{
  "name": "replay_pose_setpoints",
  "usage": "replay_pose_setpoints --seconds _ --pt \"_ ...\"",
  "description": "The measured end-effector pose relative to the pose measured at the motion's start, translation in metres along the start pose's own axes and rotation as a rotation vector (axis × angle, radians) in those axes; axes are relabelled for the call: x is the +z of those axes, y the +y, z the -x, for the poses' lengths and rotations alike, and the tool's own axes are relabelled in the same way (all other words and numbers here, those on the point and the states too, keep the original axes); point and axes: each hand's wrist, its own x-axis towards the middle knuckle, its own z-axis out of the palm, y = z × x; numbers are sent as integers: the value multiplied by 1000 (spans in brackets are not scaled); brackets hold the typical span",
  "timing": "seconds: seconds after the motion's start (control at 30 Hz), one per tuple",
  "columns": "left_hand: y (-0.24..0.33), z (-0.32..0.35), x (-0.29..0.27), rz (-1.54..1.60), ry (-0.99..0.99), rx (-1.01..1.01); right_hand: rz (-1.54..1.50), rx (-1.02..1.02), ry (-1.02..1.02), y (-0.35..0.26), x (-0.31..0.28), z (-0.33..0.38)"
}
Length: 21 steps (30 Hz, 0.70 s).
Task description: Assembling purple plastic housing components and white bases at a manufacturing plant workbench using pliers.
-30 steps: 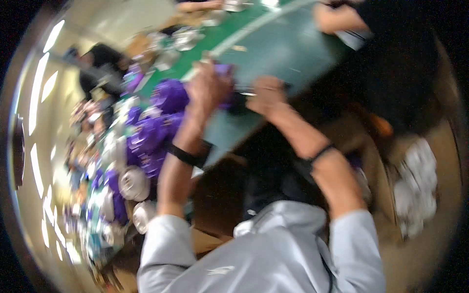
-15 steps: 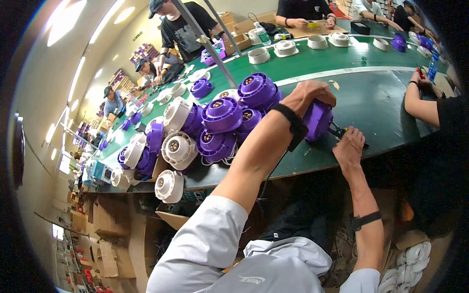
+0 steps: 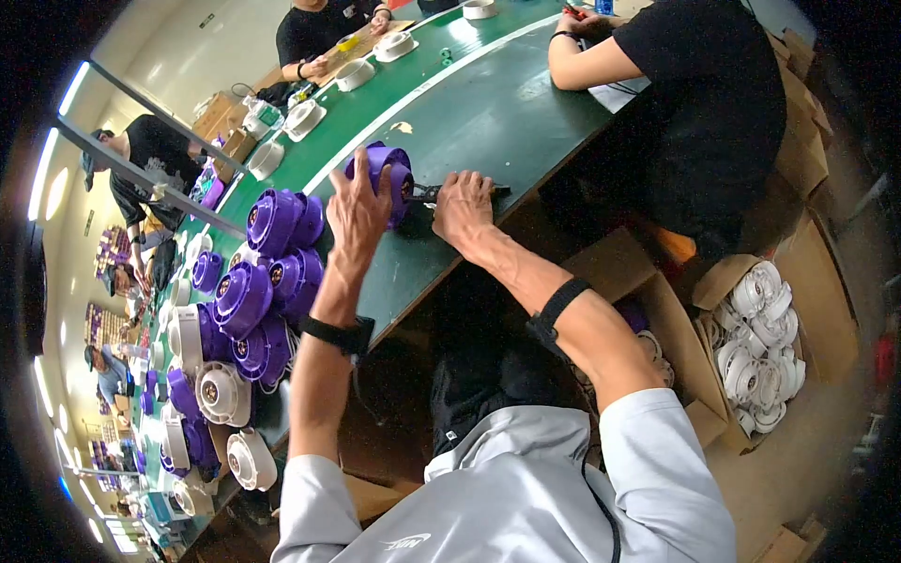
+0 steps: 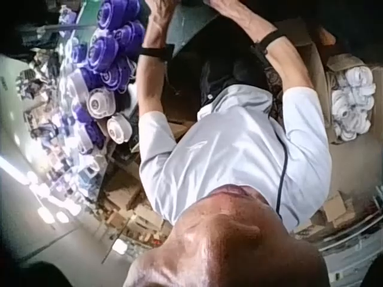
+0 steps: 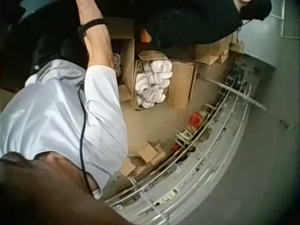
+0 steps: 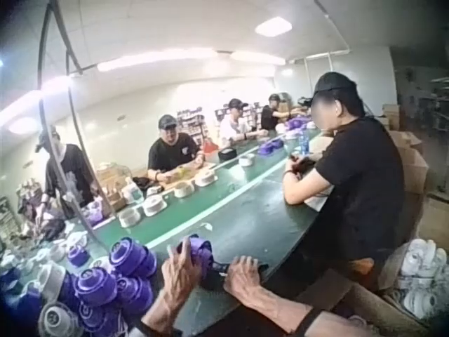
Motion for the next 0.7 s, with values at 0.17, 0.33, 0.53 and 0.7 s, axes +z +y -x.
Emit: replay_pose_setpoints --seconds 0.17,0.33,0.53,0.7 --pt "-13 -92 9 -463 -893 221 -49 -119 101 -17 14 18" --pt "0 -42 -7 -141 -293 17 -63 -42 -165 -12 11 15" --pt "1 47 -15 198 87 -254 -148 -33 -507 -10 -35 -15" --pt "-13 2 -9 65 -71 -92 -68 -7 -142 -11 -13 -1"
